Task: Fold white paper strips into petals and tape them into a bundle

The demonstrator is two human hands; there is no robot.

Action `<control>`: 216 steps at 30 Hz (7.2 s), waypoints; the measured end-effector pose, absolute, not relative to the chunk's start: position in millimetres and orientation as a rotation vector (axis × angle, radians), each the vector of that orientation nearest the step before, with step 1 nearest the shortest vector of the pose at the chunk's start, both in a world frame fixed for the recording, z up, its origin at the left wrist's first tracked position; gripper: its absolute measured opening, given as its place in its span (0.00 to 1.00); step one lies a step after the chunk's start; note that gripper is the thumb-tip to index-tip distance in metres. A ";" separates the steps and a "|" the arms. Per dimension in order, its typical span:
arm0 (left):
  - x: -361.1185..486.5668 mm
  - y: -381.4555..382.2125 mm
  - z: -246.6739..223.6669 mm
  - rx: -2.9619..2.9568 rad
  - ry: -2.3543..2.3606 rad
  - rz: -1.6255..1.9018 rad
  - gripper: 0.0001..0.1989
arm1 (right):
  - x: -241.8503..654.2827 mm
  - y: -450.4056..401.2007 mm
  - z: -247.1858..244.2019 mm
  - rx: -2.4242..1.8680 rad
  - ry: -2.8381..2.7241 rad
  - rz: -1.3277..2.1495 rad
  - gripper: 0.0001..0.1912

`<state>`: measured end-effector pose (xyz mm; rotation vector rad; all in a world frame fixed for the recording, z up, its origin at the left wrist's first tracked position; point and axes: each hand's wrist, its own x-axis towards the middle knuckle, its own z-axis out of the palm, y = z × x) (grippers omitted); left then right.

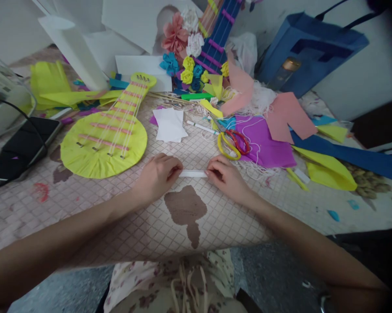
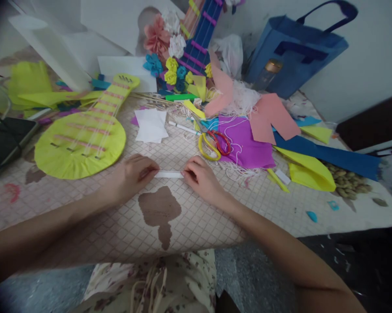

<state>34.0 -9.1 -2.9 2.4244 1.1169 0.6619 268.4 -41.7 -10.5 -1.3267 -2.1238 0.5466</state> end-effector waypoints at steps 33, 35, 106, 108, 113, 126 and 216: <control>33.9 2.3 -3.1 2.459 1.231 0.487 0.03 | 269.4 -34.4 -13.3 -1.406 -2.094 0.584 0.03; 33.8 3.4 -3.6 2.461 1.214 0.504 0.03 | 273.8 -32.0 -10.1 -1.397 -2.100 0.659 0.02; 28.4 -0.1 2.1 1.010 1.096 0.936 0.13 | 237.8 -27.2 7.6 -1.186 -1.546 1.748 0.15; 29.0 -0.3 3.3 1.006 1.099 0.932 0.12 | 236.8 -26.6 6.8 -1.149 -1.505 1.743 0.18; 30.9 -1.9 8.8 0.985 1.101 0.930 0.12 | 228.5 -29.9 4.8 -1.157 -1.420 1.729 0.23; 30.5 -1.7 5.9 0.952 1.093 0.958 0.14 | 221.6 -32.0 2.7 -1.235 -1.378 1.691 0.17; -10.2 14.3 -1.1 3.131 0.576 0.263 0.22 | 247.6 -23.7 -15.2 -1.301 -2.601 0.016 0.17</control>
